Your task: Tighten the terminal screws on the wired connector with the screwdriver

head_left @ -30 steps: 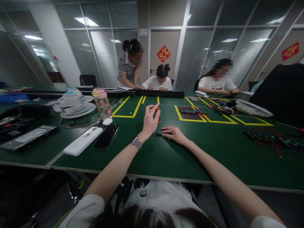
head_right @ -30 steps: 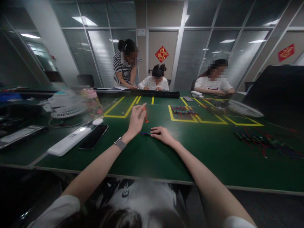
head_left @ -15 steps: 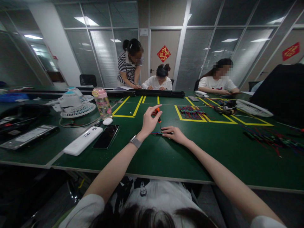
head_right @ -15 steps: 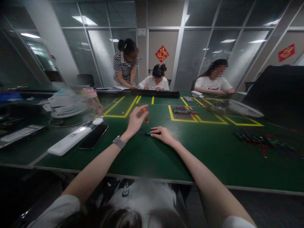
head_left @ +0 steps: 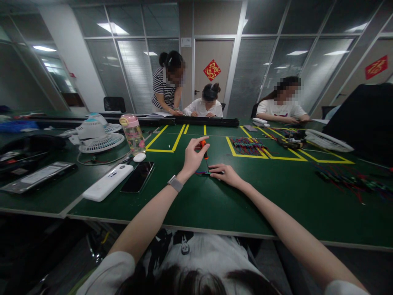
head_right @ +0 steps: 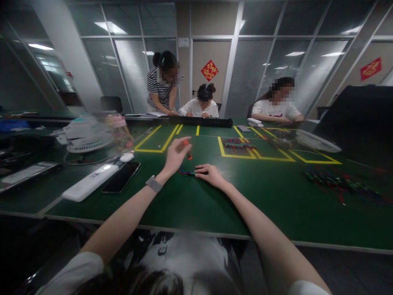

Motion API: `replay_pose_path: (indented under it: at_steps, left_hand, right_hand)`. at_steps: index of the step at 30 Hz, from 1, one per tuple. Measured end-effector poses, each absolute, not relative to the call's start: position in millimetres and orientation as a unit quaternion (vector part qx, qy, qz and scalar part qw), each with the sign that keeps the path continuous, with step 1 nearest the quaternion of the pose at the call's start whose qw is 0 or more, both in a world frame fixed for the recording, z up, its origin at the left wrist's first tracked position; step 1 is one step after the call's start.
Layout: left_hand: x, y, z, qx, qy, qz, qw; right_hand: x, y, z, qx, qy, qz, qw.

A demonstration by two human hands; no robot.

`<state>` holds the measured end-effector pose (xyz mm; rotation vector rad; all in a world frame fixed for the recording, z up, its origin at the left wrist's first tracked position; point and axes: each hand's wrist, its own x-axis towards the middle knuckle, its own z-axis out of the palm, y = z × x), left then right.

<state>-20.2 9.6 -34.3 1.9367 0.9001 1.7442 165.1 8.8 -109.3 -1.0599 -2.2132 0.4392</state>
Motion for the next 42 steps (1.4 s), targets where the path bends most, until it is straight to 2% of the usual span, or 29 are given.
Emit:
replay_pose_path:
  at_steps: [4, 9, 14, 21, 26, 33, 38, 42]
  left_hand:
    - [-21.3, 8.2, -31.9, 0.693, 0.336, 0.611, 0.181]
    - [-19.8, 6.3, -30.2, 0.713, 0.300, 0.592, 0.226]
    - [-19.8, 4.5, -32.4, 0.707, 0.343, 0.603, 0.136]
    - [-18.7, 6.2, -34.6, 0.714, 0.304, 0.604, 0.181]
    - [-20.1, 4.4, -34.0, 0.695, 0.348, 0.619, 0.113]
    - [-17.9, 6.3, -34.1, 0.709, 0.291, 0.604, 0.219]
    - [-18.0, 3.0, -34.4, 0.699, 0.330, 0.621, 0.129]
    - [-19.2, 4.4, -34.3, 0.716, 0.331, 0.599, 0.139]
  right_hand:
    - [165.5, 9.7, -109.9, -0.402, -0.842, 0.168, 0.317]
    - [165.5, 8.8, -109.1, -0.403, -0.843, 0.165, 0.316]
    - [165.4, 8.8, -108.8, -0.401, -0.845, 0.162, 0.314]
    - [164.1, 6.0, -105.8, -0.404, -0.841, 0.171, 0.317]
    - [164.4, 6.5, -106.4, -0.402, -0.843, 0.172, 0.314]
    - [164.1, 6.1, -106.8, -0.407, -0.839, 0.169, 0.318]
    - [163.6, 4.6, -105.2, -0.409, -0.838, 0.168, 0.319]
    - [163.3, 4.0, -104.3, -0.410, -0.837, 0.171, 0.318]
